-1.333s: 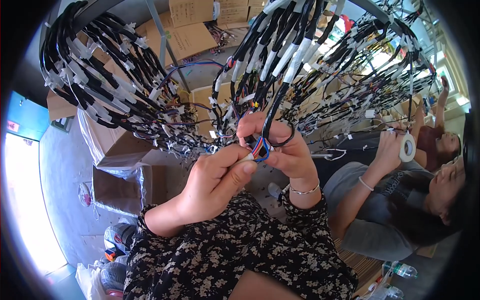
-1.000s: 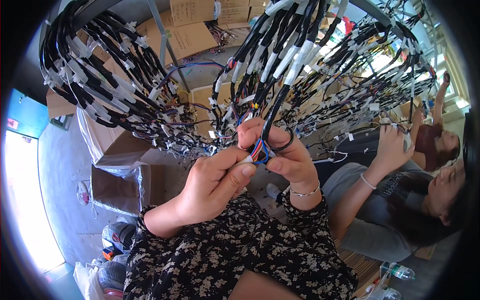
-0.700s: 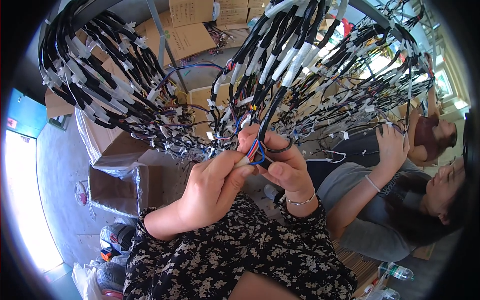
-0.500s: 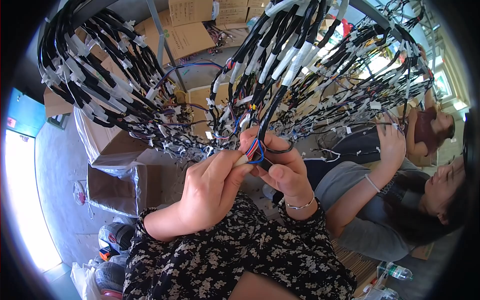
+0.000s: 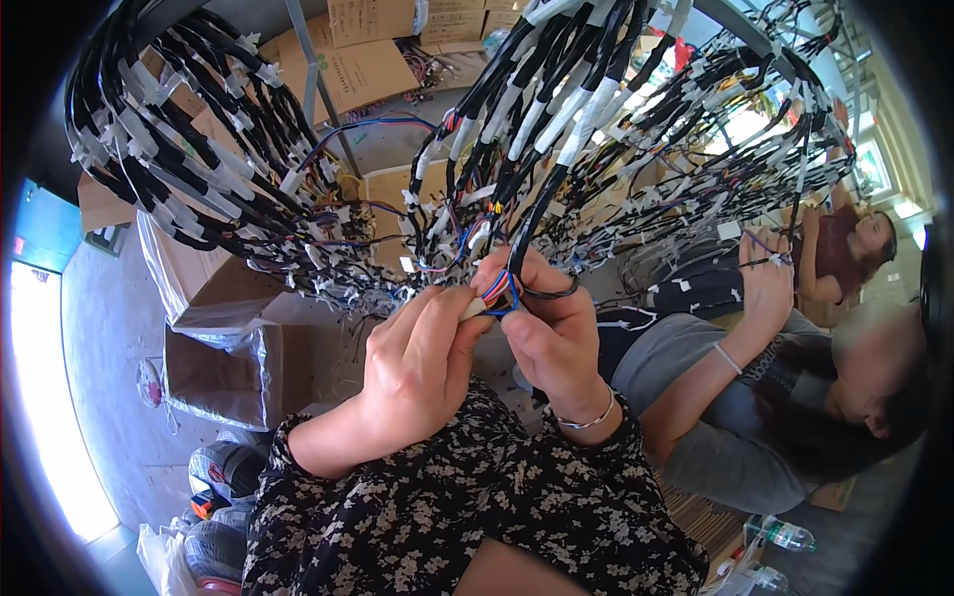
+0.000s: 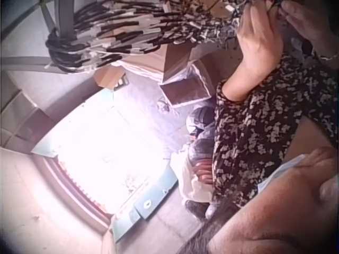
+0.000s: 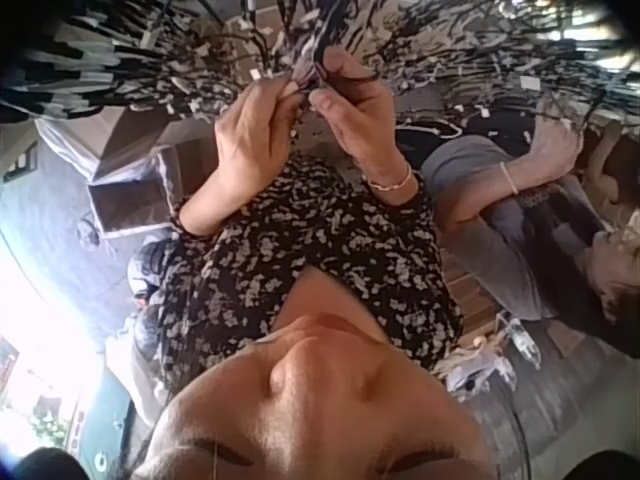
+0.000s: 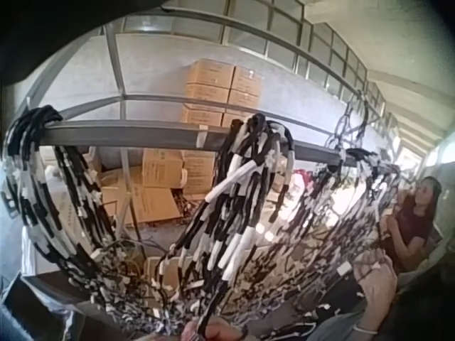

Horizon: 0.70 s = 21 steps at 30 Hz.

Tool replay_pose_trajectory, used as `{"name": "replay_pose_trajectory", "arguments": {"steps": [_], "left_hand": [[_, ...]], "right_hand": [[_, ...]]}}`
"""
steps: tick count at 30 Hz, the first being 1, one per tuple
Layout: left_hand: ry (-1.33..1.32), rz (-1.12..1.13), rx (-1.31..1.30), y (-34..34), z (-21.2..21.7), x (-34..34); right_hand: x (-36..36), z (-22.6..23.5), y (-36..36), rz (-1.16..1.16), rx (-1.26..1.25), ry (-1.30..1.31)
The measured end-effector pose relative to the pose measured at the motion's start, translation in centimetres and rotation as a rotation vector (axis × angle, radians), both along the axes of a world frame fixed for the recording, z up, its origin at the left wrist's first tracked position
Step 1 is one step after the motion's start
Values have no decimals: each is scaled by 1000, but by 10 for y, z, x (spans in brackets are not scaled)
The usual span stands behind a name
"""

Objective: Wrap bundles of electrical wires with tape and measure their lengths using a ruler.

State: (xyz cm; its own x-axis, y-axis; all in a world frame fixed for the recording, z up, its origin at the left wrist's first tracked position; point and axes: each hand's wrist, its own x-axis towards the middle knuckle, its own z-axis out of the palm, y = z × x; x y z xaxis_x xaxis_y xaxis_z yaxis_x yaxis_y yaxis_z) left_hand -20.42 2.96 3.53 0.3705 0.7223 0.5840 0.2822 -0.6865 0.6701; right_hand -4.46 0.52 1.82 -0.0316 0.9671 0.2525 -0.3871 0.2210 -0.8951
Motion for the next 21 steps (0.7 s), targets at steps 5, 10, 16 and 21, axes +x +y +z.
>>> {"name": "replay_pose_trajectory", "arguments": {"steps": [5,10,16,21], "left_hand": [[-4,-34,-62,0,3,-3],[-29,-143,-196,2,9,-9],[-62,-243,-570,1,19,-17],[-43,-263,-628,6,21,-16]], "right_hand": [[4,-3,0,2,3,-13],[2,-6,1,-12,40,26],[-1,0,4,-3,-43,85],[2,0,8,-24,-71,17]]}}
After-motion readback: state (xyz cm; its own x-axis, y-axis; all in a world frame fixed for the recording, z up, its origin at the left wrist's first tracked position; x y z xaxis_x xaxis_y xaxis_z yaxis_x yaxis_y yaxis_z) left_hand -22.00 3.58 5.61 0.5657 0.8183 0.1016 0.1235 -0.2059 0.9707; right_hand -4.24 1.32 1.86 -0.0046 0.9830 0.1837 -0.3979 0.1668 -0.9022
